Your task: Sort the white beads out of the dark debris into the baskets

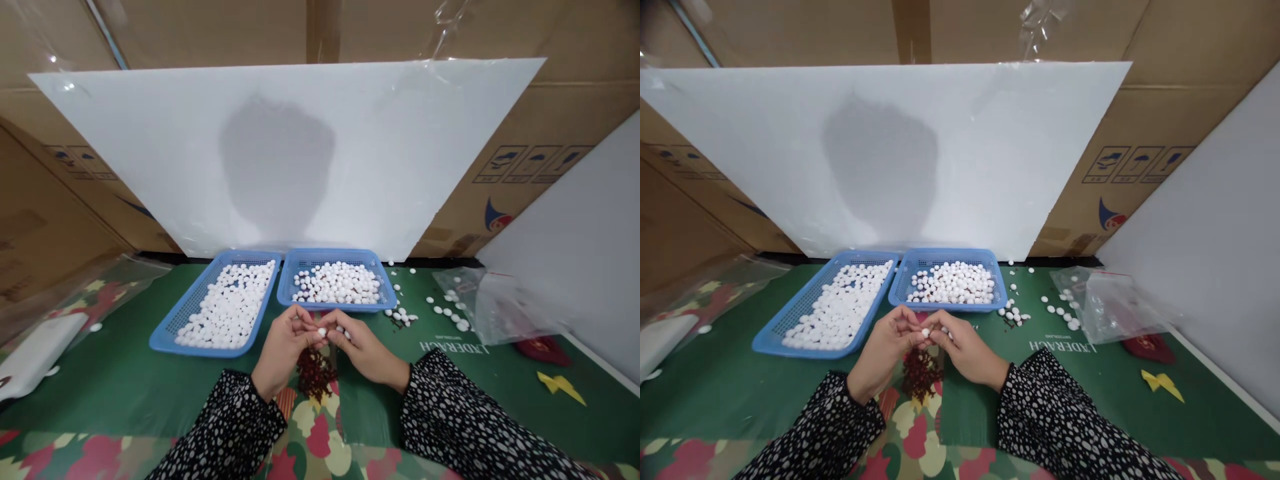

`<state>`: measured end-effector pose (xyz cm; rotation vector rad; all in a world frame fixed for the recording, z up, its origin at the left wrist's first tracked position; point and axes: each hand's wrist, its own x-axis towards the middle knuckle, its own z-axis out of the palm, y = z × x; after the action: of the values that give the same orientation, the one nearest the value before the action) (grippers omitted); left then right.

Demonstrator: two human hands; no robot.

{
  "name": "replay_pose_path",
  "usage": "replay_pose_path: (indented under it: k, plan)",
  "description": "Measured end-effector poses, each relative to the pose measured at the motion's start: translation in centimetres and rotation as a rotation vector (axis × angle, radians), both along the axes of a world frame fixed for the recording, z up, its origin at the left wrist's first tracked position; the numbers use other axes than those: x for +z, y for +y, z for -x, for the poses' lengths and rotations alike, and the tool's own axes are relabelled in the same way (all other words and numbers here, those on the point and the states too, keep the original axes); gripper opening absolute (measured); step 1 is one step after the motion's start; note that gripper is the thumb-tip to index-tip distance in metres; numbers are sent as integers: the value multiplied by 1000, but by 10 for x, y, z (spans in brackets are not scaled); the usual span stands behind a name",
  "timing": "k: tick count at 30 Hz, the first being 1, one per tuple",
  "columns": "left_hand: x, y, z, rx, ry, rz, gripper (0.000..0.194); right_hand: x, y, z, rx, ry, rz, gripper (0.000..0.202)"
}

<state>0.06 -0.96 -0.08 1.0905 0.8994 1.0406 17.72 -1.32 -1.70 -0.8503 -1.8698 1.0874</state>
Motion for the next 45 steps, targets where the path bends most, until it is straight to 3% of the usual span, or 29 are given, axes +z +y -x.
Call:
replay_pose_path:
  k: [22,29,36,45]
  plan:
    - [0,-3,-5,12,-132,75,25,4,-6,5,-67,24,-4,16]
    - [-2,-2,-3,10,-35,22,12,4,-11,2,-146,-49,-81,5]
    - [-2,-1,-4,13,-23,13,10,4,-11,3,-161,-96,-89,6]
    - [-1,-2,-4,16,-54,9,9,9,-8,1,-40,38,135,21]
